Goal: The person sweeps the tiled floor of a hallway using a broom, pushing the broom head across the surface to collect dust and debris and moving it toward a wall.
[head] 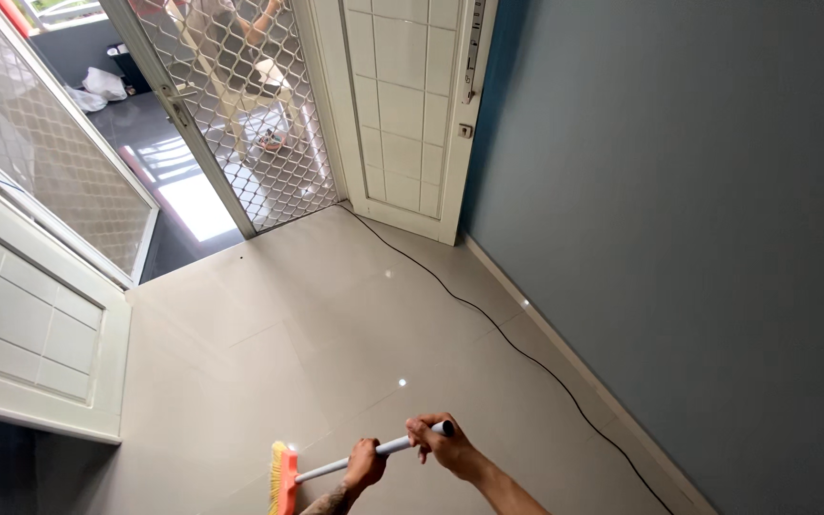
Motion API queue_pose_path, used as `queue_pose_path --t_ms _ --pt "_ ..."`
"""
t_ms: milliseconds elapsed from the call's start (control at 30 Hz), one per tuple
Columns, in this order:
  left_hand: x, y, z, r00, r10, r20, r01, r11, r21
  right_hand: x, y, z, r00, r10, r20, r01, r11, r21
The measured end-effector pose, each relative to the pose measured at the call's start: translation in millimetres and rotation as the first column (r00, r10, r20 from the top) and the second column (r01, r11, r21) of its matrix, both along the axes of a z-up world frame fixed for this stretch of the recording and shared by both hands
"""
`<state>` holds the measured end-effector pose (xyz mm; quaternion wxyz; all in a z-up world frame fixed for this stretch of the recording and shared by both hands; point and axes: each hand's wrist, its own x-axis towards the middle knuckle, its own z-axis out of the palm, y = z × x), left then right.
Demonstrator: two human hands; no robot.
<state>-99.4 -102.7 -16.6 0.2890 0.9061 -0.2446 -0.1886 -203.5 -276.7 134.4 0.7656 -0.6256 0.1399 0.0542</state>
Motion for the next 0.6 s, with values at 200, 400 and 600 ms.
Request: queue_pose_path --t_ms 200,400,600 --pt "-22 -79 1 0.993 -0.007 -0.118 -0.023 0.967 -0.254 -8 -27 41 0.999 -0.032 -0.041 0.013 0.915 -0.403" --pt "-8 -103 19 0.925 -0.363 -0.113 0.246 0.798 -0.55 1 -10 81 1.0 0.02 0.004 -0.015 0.845 -0.535" --pt "11 2 68 0.97 -0.158 -0.184 0.117 0.97 -0.214 17 43 125 0.999 0.04 -0.026 -0.046 0.937 -0.346"
